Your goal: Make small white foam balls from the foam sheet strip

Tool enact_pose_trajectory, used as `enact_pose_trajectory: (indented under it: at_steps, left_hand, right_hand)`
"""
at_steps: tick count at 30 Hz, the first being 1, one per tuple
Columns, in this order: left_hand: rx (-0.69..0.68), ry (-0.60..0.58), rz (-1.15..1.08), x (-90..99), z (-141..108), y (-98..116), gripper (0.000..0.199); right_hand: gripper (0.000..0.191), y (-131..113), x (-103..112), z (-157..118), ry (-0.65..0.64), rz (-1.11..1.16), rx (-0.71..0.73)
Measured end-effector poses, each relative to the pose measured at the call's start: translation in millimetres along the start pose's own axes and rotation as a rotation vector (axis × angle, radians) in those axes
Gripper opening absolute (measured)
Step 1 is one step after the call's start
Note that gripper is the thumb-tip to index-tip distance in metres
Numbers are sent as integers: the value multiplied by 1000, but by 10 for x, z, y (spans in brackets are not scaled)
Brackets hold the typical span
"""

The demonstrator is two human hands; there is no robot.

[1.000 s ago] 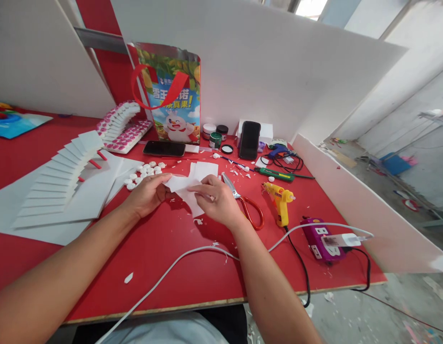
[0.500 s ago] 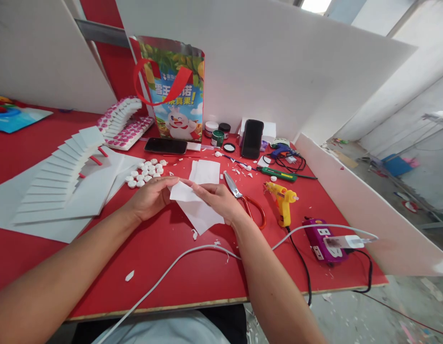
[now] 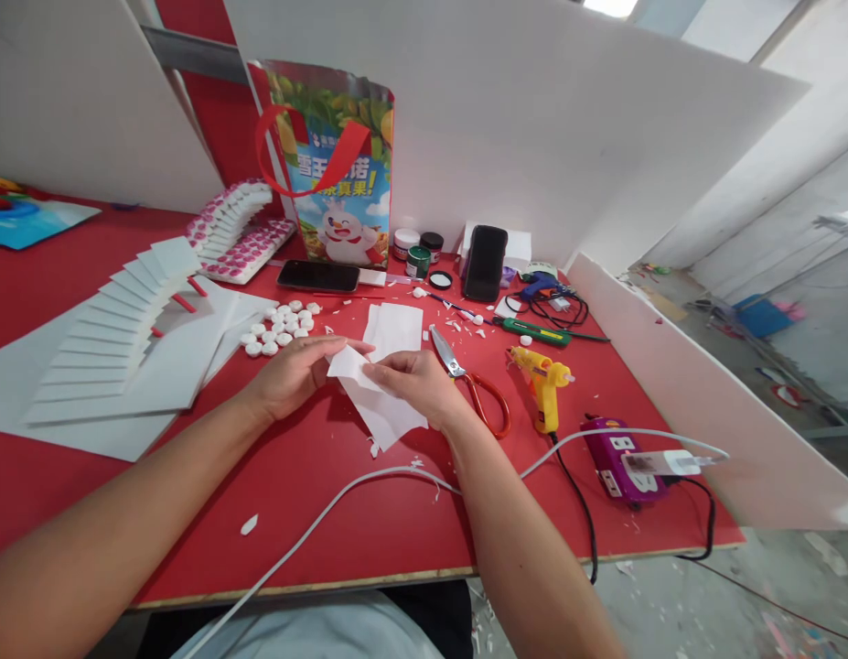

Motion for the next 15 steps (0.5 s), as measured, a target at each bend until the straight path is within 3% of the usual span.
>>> enact_pose_trajectory:
  at_steps: [5,12,15]
  left_hand:
    - [-18,-28,39,-6,-15,4,35]
    - [-86,-153,-35,-18,-32,68,41]
    - [-95,-106,34,13,-20,26,32]
  right_hand:
    - [41,-3,-5,-10,16,54,-13]
    - [47,65,28,13,-2,214,-93]
    - [48,88,23,24,-32,228,-108]
Point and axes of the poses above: each hand's wrist, its own z-axis towards the middle knuckle, its own x-axis out of the back of the hand, y = z × x, the point moved 3 cm from there along z, towards the middle knuckle, and after that the axes turned 5 degrees about -x, right-handed, at the moved point
